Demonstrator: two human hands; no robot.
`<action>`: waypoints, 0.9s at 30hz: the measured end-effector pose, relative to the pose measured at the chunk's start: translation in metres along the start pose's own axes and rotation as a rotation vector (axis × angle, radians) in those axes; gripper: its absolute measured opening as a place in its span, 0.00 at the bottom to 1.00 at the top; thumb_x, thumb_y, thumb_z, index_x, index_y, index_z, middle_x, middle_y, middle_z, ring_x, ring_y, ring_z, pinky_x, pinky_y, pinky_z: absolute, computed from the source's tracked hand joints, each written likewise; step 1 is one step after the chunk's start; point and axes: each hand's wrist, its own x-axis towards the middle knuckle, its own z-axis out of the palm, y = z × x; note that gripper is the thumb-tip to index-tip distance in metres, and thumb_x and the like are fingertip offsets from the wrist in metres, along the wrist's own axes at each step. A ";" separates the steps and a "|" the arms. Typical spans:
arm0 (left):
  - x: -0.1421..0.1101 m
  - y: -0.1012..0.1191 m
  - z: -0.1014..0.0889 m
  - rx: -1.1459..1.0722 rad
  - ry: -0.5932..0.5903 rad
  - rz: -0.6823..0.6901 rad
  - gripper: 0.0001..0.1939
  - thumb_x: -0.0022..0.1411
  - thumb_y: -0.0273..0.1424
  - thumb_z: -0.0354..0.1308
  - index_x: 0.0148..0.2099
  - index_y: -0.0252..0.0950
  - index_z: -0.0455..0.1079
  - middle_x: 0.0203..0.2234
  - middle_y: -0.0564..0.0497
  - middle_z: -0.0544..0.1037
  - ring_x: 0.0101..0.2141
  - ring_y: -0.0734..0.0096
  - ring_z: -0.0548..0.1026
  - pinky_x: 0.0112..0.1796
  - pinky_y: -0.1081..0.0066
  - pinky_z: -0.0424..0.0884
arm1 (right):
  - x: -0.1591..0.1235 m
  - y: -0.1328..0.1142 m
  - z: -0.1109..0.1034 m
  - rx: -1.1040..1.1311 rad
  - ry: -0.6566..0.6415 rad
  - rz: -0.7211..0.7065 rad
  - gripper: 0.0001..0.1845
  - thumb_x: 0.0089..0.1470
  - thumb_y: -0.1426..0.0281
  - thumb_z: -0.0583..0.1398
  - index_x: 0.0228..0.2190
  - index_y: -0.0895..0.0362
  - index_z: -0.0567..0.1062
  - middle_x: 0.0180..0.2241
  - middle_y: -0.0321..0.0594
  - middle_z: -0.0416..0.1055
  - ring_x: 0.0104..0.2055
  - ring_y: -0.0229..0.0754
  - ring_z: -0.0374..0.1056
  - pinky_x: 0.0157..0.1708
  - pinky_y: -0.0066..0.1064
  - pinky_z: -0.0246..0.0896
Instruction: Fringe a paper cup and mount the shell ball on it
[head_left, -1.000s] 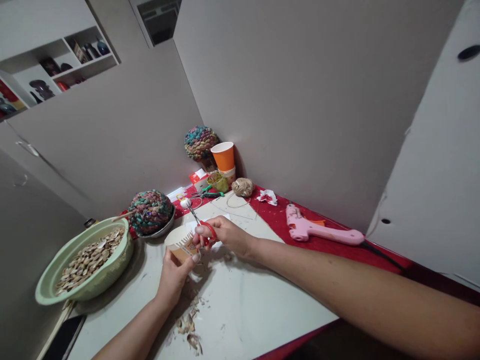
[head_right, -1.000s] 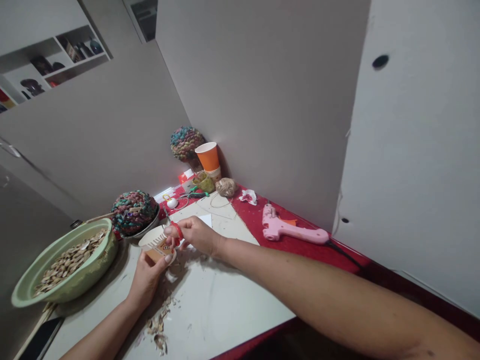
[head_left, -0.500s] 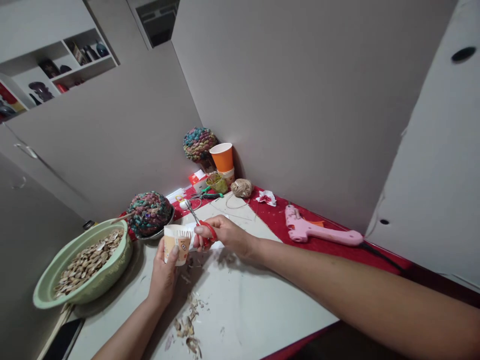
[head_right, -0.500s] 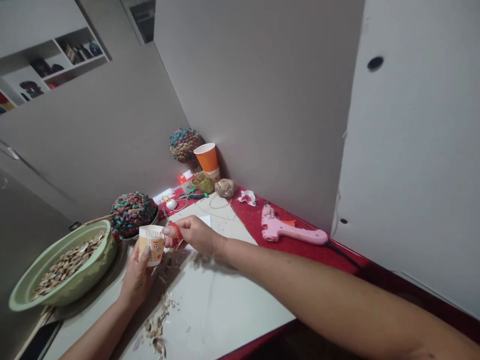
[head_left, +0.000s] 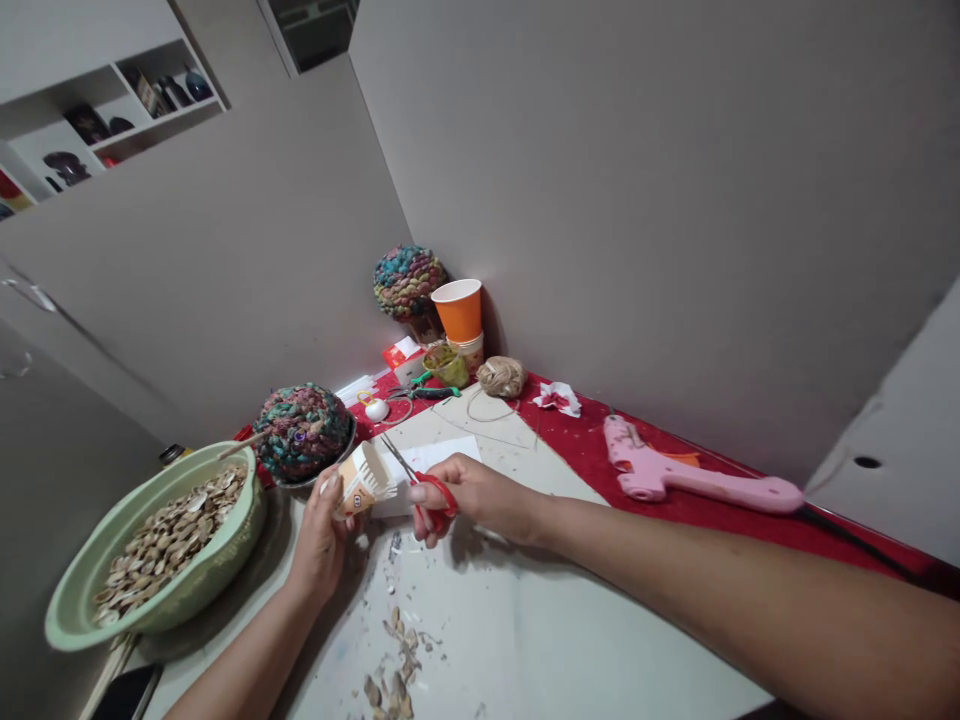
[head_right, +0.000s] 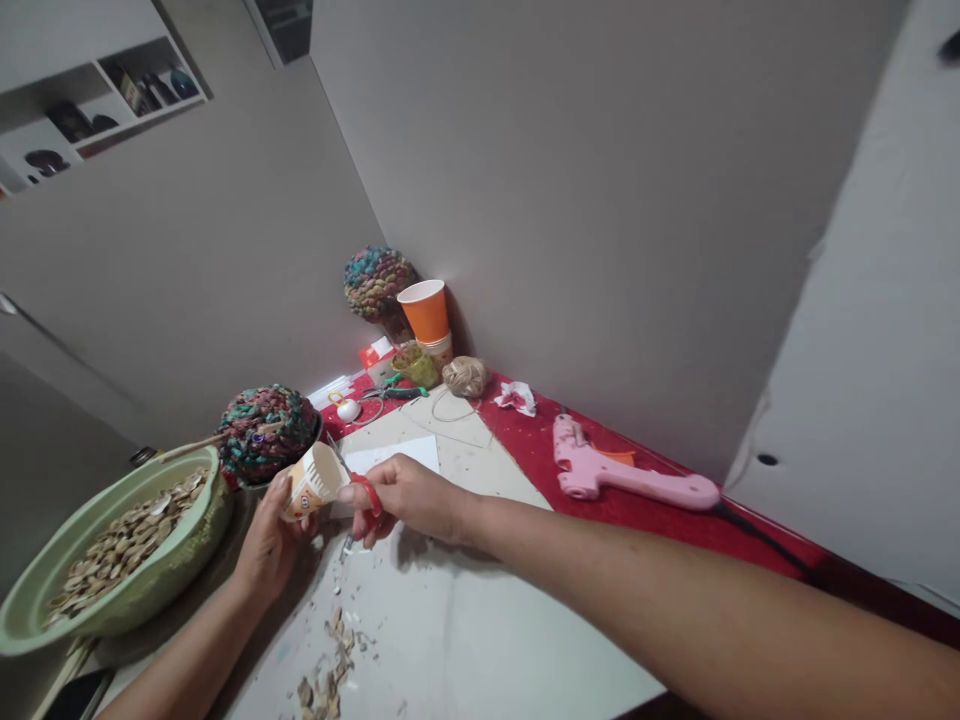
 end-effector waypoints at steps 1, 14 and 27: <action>0.003 0.000 -0.002 -0.005 0.000 0.001 0.21 0.54 0.44 0.69 0.45 0.37 0.74 0.31 0.56 0.77 0.27 0.76 0.73 0.25 0.79 0.68 | 0.000 0.000 -0.001 -0.003 -0.012 0.010 0.29 0.46 0.47 0.67 0.21 0.63 0.77 0.21 0.41 0.73 0.23 0.35 0.68 0.28 0.26 0.60; 0.010 -0.011 -0.020 -0.118 -0.015 -0.126 0.19 0.56 0.38 0.70 0.47 0.37 0.73 0.33 0.52 0.79 0.29 0.73 0.74 0.28 0.77 0.71 | -0.008 0.014 -0.007 -0.100 -0.162 0.379 0.35 0.43 0.42 0.67 0.22 0.66 0.78 0.19 0.41 0.69 0.21 0.32 0.60 0.22 0.24 0.51; 0.009 -0.017 -0.022 -0.110 -0.048 -0.186 0.23 0.51 0.40 0.71 0.48 0.37 0.76 0.32 0.48 0.78 0.29 0.66 0.74 0.27 0.74 0.68 | -0.009 0.021 -0.013 -0.262 -0.211 0.391 0.35 0.46 0.41 0.65 0.22 0.64 0.75 0.19 0.38 0.65 0.22 0.32 0.55 0.23 0.24 0.50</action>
